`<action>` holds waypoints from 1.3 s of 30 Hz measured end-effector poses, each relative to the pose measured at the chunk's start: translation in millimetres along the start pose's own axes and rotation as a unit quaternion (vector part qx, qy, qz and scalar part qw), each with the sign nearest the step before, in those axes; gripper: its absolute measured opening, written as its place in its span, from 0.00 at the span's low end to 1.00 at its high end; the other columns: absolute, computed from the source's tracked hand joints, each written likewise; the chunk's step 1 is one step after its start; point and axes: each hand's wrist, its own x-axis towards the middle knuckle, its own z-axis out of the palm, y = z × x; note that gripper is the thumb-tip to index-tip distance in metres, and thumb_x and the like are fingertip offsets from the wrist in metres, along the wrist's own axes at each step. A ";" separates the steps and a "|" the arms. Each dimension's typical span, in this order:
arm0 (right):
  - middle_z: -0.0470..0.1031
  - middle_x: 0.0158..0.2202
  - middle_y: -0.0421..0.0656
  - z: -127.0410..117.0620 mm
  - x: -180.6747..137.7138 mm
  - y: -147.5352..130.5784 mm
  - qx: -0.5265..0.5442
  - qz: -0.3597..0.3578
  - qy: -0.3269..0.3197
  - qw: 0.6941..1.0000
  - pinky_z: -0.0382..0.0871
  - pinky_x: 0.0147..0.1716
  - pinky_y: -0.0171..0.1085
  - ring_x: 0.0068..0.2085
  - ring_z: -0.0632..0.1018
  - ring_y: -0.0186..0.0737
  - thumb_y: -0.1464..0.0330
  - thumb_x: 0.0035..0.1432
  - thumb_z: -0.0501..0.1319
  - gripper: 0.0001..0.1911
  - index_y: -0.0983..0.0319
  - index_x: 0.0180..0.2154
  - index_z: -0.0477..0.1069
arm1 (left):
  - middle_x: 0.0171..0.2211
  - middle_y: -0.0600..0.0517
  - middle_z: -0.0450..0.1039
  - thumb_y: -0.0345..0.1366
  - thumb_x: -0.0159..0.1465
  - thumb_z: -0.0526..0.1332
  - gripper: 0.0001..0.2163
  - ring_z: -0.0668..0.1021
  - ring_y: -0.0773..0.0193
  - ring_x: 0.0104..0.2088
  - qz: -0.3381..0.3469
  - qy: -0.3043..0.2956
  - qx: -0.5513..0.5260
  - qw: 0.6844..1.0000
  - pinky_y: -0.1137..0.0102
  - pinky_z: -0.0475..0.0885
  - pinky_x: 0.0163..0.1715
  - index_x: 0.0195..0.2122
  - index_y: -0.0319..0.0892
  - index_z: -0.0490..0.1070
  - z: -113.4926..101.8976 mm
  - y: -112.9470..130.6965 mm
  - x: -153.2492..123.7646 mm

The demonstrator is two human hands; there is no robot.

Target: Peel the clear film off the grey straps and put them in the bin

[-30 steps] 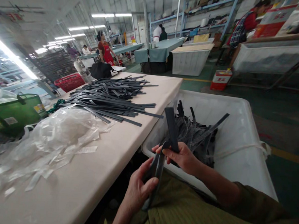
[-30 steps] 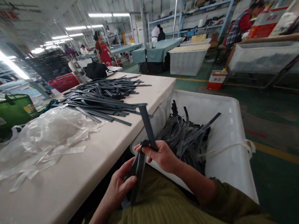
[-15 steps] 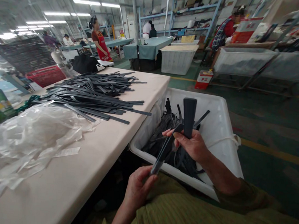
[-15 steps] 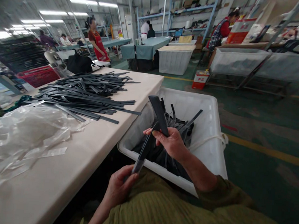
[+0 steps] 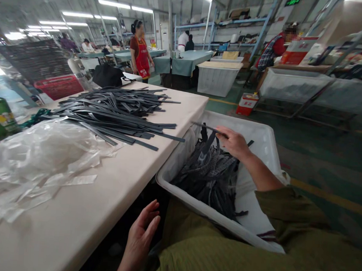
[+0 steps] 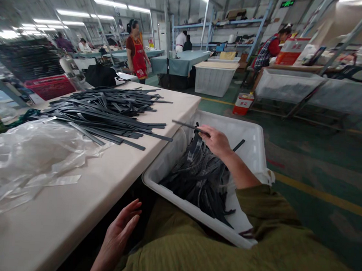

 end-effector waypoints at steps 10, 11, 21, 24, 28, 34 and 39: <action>0.81 0.46 0.50 51.3 -61.5 -41.3 0.183 0.030 -0.277 0.943 0.77 0.35 0.40 0.34 0.80 0.45 0.37 0.60 0.51 0.37 0.60 0.38 0.82 | 0.49 0.45 0.79 0.44 0.62 0.63 0.17 0.80 0.56 0.46 0.033 0.007 0.005 0.999 0.63 0.74 0.48 0.51 0.44 0.75 -0.7 10.7 0.4; 0.80 0.47 0.50 62.7 -67.6 -47.8 0.211 0.031 -0.307 0.928 0.77 0.36 0.42 0.36 0.81 0.47 0.38 0.59 0.52 0.35 0.59 0.41 0.81 | 0.45 0.46 0.80 0.43 0.63 0.62 0.16 0.81 0.57 0.43 0.053 0.008 0.021 0.998 0.64 0.75 0.45 0.50 0.44 0.76 -1.5 17.1 0.9; 0.79 0.31 0.47 141.3 -128.2 -89.5 0.383 0.114 -0.447 0.801 0.66 0.20 0.36 0.22 0.75 0.39 0.41 0.60 0.56 0.34 0.63 0.51 0.72 | 0.52 0.41 0.77 0.37 0.65 0.60 0.13 0.76 0.50 0.54 0.161 0.266 0.439 0.843 0.56 0.67 0.56 0.50 0.42 0.75 -127.2 77.2 50.9; 0.78 0.30 0.47 148.5 -134.4 -91.8 0.377 0.118 -0.464 0.793 0.66 0.21 0.35 0.22 0.75 0.37 0.41 0.59 0.57 0.34 0.63 0.49 0.72 | 0.53 0.34 0.74 0.37 0.62 0.62 0.15 0.73 0.45 0.55 0.112 0.286 0.523 0.795 0.53 0.65 0.56 0.48 0.36 0.75 -156.6 77.2 77.7; 0.78 0.30 0.46 154.2 -134.5 -91.0 0.372 0.131 -0.481 0.783 0.65 0.20 0.33 0.21 0.74 0.35 0.39 0.57 0.57 0.36 0.64 0.49 0.72 | 0.38 0.43 0.80 0.35 0.62 0.61 0.06 0.78 0.52 0.43 0.113 0.273 0.533 0.793 0.57 0.66 0.51 0.33 0.41 0.78 -161.0 72.7 86.7; 0.76 0.26 0.43 171.6 -124.9 -94.6 0.359 0.154 -0.507 0.768 0.55 0.17 0.30 0.17 0.69 0.30 0.40 0.58 0.56 0.35 0.66 0.46 0.72 | 0.43 0.52 0.81 0.36 0.66 0.60 0.07 0.76 0.57 0.51 0.180 0.241 0.523 0.798 0.57 0.56 0.62 0.37 0.50 0.79 -120.2 56.6 44.0; 0.70 0.18 0.38 207.7 -113.1 -116.4 0.331 0.139 -0.555 0.750 0.45 0.14 0.31 0.13 0.57 0.26 0.37 0.54 0.55 0.40 0.68 0.42 0.74 | 0.48 0.52 0.80 0.36 0.67 0.60 0.09 0.75 0.53 0.56 0.255 0.254 0.495 0.791 0.51 0.51 0.65 0.43 0.56 0.79 -89.8 38.7 -3.3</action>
